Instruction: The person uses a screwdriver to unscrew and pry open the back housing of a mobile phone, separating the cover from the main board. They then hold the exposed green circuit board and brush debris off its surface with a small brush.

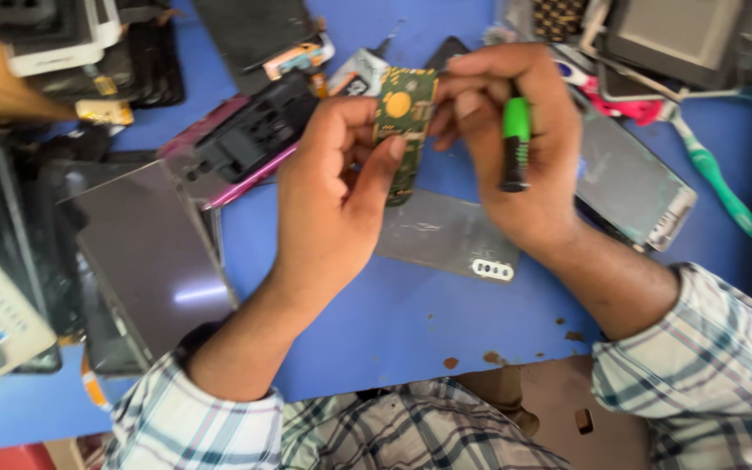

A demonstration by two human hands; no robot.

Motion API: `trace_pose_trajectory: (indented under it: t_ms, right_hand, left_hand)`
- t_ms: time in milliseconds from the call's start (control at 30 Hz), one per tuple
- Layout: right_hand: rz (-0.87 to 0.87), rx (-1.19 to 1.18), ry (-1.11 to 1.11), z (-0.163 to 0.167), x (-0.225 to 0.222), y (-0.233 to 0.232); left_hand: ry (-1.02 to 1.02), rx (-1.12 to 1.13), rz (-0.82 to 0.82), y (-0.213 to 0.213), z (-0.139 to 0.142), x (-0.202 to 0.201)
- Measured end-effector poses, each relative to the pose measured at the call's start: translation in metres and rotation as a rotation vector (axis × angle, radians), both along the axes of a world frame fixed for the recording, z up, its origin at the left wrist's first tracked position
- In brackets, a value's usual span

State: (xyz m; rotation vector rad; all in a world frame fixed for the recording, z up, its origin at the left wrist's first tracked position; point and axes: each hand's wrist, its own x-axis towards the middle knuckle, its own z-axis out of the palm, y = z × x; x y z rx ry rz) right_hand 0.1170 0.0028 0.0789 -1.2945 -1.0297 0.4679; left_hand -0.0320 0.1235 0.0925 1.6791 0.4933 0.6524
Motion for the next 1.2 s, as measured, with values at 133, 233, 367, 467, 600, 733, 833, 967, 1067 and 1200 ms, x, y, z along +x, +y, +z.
trace_pose_trajectory:
  t_ms: [133, 233, 367, 467, 600, 733, 833, 967, 1067, 1200]
  right_hand:
    - [-0.021, 0.023, -0.017, 0.001, -0.002, 0.000]
    - [-0.049, 0.051, -0.022, 0.003, -0.006, 0.002]
    - [-0.026, 0.026, -0.181, 0.013, -0.010, 0.003]
    - [-0.009, 0.077, -0.294, 0.016, -0.013, 0.012]
    - [-0.016, 0.020, -0.364, 0.021, -0.015, 0.008]
    - [-0.041, 0.008, -0.413, 0.023, -0.016, 0.005]
    - [-0.038, -0.012, -0.444, 0.025, -0.018, 0.004]
    - [-0.028, -0.040, -0.435, 0.028, -0.021, 0.003]
    - [-0.054, -0.055, -0.461, 0.028, -0.021, 0.004]
    - [-0.106, -0.075, -0.639, 0.030, -0.021, 0.008]
  left_hand:
    - [-0.154, -0.122, -0.024, 0.005, -0.004, -0.001]
    - [-0.153, -0.218, -0.016, 0.007, -0.006, -0.003]
    - [-0.224, -0.256, -0.055, 0.012, -0.009, -0.005]
    - [-0.233, -0.281, -0.050, 0.013, -0.010, -0.005]
    - [-0.290, -0.336, -0.062, 0.013, -0.011, -0.005]
    - [-0.317, -0.420, -0.064, 0.014, -0.011, -0.005]
    - [-0.311, -0.446, -0.043, 0.016, -0.010, -0.004]
    - [-0.311, -0.530, -0.054, 0.015, -0.008, -0.005]
    - [-0.297, -0.612, -0.052, 0.015, -0.007, -0.004]
    - [-0.289, -0.679, -0.053, 0.017, -0.006, -0.004]
